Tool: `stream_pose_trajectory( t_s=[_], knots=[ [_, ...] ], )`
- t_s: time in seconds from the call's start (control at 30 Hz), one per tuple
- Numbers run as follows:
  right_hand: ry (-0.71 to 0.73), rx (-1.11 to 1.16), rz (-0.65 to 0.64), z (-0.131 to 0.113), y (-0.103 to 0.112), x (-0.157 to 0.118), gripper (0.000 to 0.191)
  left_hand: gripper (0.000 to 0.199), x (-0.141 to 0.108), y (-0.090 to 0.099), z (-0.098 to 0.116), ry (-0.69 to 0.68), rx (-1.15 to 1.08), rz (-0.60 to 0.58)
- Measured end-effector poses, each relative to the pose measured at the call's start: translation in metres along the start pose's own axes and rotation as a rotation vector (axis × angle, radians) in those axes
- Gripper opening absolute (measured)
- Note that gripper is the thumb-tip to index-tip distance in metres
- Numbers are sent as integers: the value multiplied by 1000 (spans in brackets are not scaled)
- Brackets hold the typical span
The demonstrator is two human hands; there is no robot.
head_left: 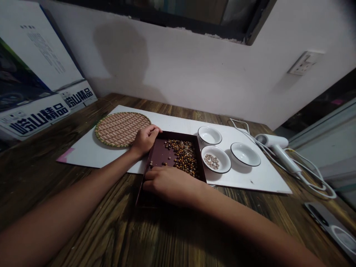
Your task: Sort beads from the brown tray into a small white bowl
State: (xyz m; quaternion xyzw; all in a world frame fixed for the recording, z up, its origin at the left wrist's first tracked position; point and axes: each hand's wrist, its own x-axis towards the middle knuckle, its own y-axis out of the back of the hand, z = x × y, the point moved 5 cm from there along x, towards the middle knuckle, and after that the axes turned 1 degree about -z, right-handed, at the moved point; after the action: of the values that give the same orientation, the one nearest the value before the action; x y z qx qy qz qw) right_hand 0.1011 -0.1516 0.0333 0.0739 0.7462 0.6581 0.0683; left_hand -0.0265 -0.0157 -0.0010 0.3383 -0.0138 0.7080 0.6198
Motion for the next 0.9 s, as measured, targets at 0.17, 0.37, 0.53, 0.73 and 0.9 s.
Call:
stream_pose_trajectory(
  t_s=[0.17, 0.37, 0.53, 0.73, 0.9],
  knots=[
    [33, 16, -54, -3, -2, 2, 19, 30, 0, 1, 2, 4, 12, -1],
    [63, 8, -74, -5, -3, 3, 20, 31, 0, 1, 3, -7, 0, 7],
    [86, 15, -96, -9, -4, 3, 22, 32, 0, 0, 0, -5, 1, 0],
    [5, -53, -133, -14, -7, 6, 24, 32, 0, 1, 0, -7, 23, 0],
    [-33, -83, -139, -6, 1, 4, 26, 31, 0, 0, 0, 6, 21, -1]
  ],
)
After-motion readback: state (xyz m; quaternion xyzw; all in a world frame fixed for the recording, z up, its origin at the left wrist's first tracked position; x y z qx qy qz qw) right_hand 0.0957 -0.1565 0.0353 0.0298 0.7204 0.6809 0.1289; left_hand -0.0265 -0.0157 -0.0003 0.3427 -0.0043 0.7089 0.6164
